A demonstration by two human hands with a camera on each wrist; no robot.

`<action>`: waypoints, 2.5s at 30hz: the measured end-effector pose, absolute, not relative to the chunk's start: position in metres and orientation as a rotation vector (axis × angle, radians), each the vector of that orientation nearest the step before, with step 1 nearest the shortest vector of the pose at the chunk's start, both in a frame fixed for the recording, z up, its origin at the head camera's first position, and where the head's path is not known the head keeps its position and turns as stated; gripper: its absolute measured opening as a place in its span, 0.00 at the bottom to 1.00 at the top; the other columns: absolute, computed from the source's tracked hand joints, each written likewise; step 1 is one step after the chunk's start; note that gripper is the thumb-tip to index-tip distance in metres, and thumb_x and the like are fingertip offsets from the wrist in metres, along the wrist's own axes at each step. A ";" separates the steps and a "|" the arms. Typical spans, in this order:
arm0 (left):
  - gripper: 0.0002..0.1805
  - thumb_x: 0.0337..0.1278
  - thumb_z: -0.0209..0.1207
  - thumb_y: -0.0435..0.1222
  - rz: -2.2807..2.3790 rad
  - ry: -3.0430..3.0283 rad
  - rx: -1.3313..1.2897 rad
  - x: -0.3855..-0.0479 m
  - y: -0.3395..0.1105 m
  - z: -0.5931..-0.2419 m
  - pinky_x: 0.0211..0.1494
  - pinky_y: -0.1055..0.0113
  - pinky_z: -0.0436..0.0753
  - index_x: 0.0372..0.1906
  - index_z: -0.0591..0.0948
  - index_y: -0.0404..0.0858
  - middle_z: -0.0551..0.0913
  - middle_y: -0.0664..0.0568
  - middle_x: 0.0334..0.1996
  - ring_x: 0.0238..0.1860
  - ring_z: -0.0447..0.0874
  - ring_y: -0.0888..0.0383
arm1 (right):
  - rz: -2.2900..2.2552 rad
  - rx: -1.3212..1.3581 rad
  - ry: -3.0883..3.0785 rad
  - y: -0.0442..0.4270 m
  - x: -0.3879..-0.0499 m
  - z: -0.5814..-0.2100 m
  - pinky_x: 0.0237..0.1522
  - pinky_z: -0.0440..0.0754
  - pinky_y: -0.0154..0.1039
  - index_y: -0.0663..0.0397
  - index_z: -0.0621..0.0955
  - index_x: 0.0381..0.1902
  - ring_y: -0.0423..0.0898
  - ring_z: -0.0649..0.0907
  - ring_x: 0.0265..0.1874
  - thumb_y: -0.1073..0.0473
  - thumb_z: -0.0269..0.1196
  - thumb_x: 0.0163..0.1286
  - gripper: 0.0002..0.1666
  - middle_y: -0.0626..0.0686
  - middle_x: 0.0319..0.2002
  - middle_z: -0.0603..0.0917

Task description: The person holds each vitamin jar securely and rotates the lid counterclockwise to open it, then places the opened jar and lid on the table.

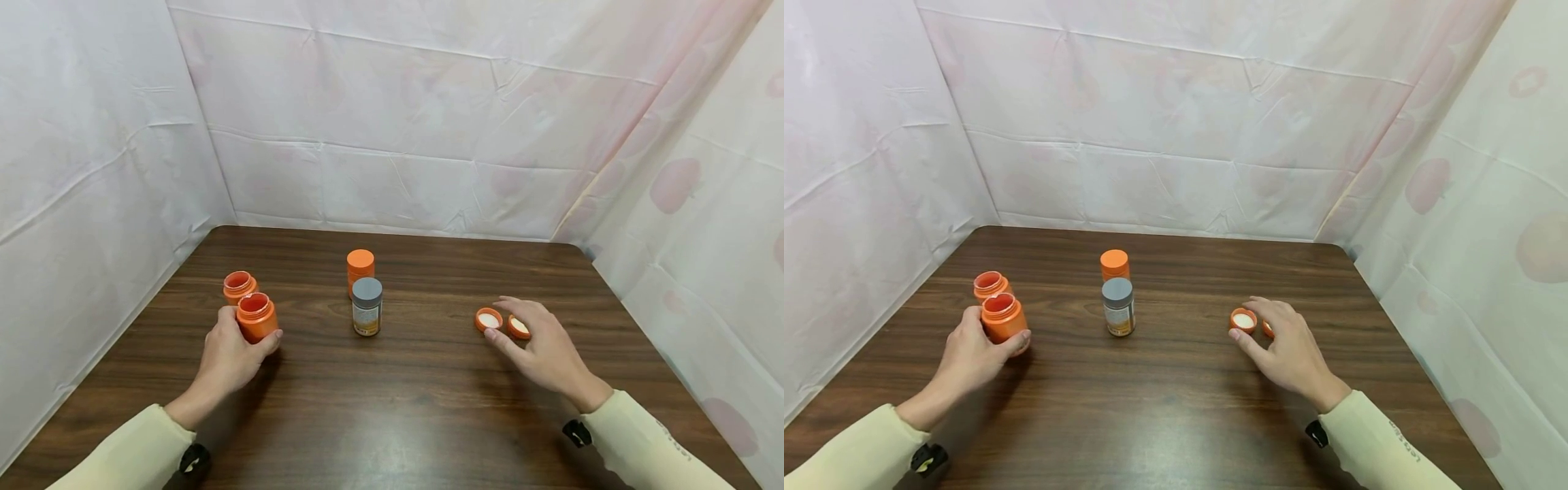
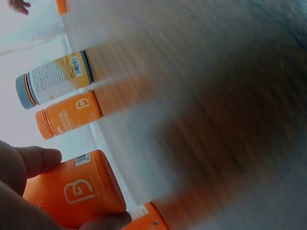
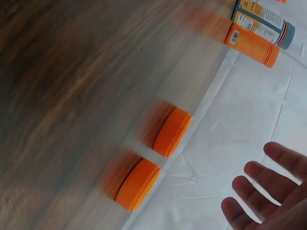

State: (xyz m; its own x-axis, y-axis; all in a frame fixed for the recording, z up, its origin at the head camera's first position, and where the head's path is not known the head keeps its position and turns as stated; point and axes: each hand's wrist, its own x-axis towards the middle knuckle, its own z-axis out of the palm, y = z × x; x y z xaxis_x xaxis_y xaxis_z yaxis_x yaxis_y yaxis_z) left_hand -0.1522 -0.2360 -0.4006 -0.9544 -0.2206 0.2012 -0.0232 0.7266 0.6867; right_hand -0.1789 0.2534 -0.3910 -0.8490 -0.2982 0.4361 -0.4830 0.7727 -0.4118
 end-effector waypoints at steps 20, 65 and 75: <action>0.44 0.56 0.73 0.43 -1.117 -2.754 0.286 -0.156 -0.251 -0.408 0.53 0.38 0.76 0.62 0.59 0.22 0.73 0.24 0.54 0.52 0.77 0.31 | 0.578 0.872 -2.656 0.240 -0.167 -0.394 0.69 0.60 0.62 0.32 0.67 0.77 0.55 0.66 0.74 0.37 0.67 0.68 0.43 0.47 0.76 0.66; 0.54 0.46 0.78 0.54 -1.004 -2.569 0.272 -0.147 -0.251 -0.392 0.55 0.37 0.75 0.69 0.63 0.30 0.73 0.32 0.59 0.58 0.73 0.34 | 0.388 0.988 -2.685 0.228 -0.151 -0.399 0.70 0.61 0.60 0.40 0.71 0.75 0.52 0.68 0.73 0.27 0.65 0.65 0.47 0.50 0.75 0.68; 0.51 0.44 0.80 0.51 -0.920 -2.447 0.077 -0.151 -0.237 -0.372 0.49 0.40 0.77 0.68 0.67 0.30 0.76 0.35 0.54 0.57 0.71 0.37 | 0.401 0.986 -2.683 0.228 -0.152 -0.399 0.69 0.62 0.61 0.39 0.70 0.76 0.52 0.69 0.72 0.30 0.68 0.63 0.47 0.49 0.74 0.69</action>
State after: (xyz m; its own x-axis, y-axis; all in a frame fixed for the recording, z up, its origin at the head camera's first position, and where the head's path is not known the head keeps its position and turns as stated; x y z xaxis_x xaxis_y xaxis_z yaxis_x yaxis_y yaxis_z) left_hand -0.1508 -0.2366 -0.3719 -0.8632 -0.2281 0.4505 0.1250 0.7679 0.6283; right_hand -0.1517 0.2284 -0.3992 -0.7380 -0.5898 0.3280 -0.6599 0.7323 -0.1680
